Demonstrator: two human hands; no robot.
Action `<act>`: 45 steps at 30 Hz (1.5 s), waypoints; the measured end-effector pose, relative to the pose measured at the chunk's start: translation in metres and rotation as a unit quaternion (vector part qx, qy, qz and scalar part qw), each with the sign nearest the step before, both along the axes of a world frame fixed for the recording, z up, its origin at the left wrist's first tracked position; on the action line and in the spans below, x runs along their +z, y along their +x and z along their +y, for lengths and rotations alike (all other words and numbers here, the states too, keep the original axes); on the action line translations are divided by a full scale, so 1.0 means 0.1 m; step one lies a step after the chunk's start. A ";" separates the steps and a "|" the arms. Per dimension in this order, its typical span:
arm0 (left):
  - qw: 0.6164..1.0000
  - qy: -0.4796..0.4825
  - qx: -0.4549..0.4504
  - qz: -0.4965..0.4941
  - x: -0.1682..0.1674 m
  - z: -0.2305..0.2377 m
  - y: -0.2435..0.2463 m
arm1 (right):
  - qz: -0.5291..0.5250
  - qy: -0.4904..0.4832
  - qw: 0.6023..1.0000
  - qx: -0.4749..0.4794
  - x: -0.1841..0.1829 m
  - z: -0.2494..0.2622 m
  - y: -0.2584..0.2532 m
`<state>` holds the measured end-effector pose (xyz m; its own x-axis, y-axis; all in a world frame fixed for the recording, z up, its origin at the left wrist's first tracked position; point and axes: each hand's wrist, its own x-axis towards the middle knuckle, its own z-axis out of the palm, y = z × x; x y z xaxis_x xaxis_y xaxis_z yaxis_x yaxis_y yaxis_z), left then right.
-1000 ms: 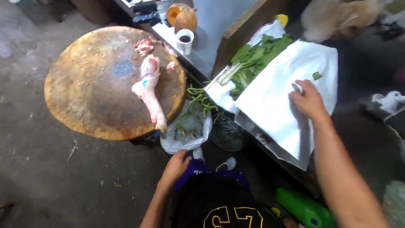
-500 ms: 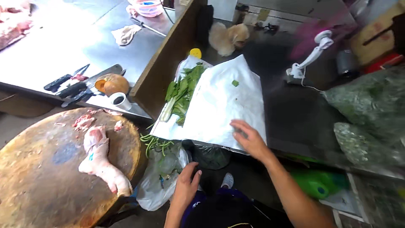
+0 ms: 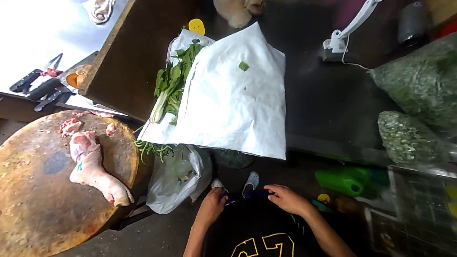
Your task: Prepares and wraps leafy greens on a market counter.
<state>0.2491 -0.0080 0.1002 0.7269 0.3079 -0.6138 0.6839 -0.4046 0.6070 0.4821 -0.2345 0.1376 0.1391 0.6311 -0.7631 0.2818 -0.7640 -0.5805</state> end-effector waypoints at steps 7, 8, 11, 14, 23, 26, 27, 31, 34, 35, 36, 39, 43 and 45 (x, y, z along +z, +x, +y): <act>0.955 0.081 0.227 -0.172 0.24 0.17 0.23 | -0.071 0.061 0.994 -0.059 0.23 -0.01 0.55; 0.936 0.120 0.259 -0.207 0.35 0.28 0.29 | -0.082 0.084 0.990 -0.077 0.29 0.01 0.60; 0.871 0.235 0.326 -0.281 0.71 0.73 0.51 | -0.103 0.160 0.975 -0.116 0.45 0.16 0.68; 0.842 0.288 0.359 -0.280 0.91 1.25 0.80 | -0.100 0.233 0.960 -0.119 0.68 0.44 0.66; 0.927 0.143 0.249 -0.242 1.14 1.59 1.27 | -0.124 0.400 0.896 -0.147 1.31 1.97 0.40; 0.915 0.198 0.138 -0.323 1.24 1.40 1.22 | -0.210 0.368 0.890 -0.168 1.38 2.80 0.38; 0.913 0.204 0.097 -0.339 1.28 1.39 1.20 | -0.242 0.342 0.893 -0.166 1.35 3.08 0.39; 0.909 0.151 0.095 -0.378 1.36 1.68 1.07 | -0.297 0.259 0.911 -0.120 1.17 3.70 0.54; 0.895 0.238 0.218 -0.308 1.20 2.29 1.06 | -0.290 0.285 0.898 -0.168 1.14 3.53 0.72; 0.899 0.266 0.237 -0.255 1.10 2.51 1.09 | -0.291 0.293 0.890 -0.191 1.16 3.45 0.77; 0.906 0.280 0.244 -0.200 1.00 2.69 1.14 | -0.293 0.298 0.885 -0.206 1.17 3.40 0.79; 0.934 0.277 0.216 -0.061 0.90 3.05 1.33 | -0.289 0.276 0.901 -0.168 1.16 3.46 0.65; 0.944 0.272 0.187 0.008 0.98 3.20 1.53 | -0.325 0.114 0.938 -0.030 0.89 3.79 0.32; 0.949 0.244 0.202 0.004 1.09 3.24 1.52 | -0.333 0.071 0.940 -0.006 0.78 3.83 0.34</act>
<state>0.4007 0.3158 0.2096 0.4856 0.8087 -0.3320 0.8467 -0.3406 0.4088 0.5159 0.1486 0.2160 0.5643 0.7148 -0.4131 0.6103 -0.6981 -0.3744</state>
